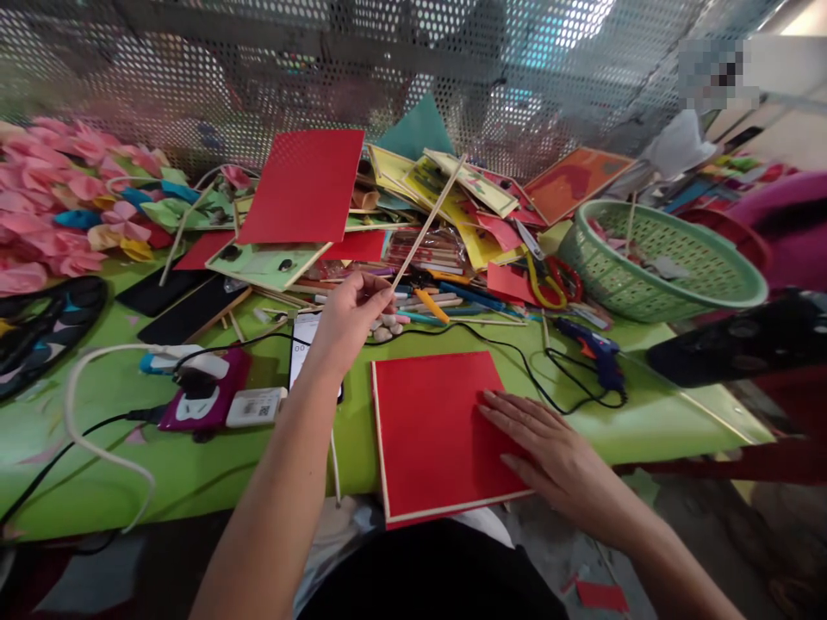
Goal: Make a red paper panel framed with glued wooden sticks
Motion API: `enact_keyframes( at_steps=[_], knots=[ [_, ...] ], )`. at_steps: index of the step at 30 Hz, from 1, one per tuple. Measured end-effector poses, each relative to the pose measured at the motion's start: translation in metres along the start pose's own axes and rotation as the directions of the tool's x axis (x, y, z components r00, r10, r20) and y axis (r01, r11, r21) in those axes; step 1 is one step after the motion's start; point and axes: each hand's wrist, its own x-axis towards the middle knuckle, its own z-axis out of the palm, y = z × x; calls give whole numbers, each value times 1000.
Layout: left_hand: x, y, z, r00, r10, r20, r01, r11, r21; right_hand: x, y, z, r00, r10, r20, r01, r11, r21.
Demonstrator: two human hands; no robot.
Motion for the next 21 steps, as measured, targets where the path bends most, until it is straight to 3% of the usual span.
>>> enact_keyframes(
  at_steps=[4, 8, 13, 18, 21],
  knots=[
    [0, -2, -1, 1000, 6, 18, -7, 1000, 9, 0, 18, -6, 991, 51, -121, -47, 998, 36],
    [1, -3, -2, 999, 21, 46, -24, 998, 50, 17, 57, -6, 961, 151, -230, -150, 988, 22],
    [-2, 1, -3, 994, -34, 102, 11, 976, 216, 42, 94, -11, 932, 205, -300, -209, 978, 19],
    [-7, 7, -4, 971, -47, 234, -81, 856, 510, 60, 84, -34, 878, 222, -425, -214, 975, 66],
    [-11, 11, -4, 952, -68, 298, -151, 744, 650, 74, 65, -47, 832, 151, -533, -147, 988, 51]
  ],
)
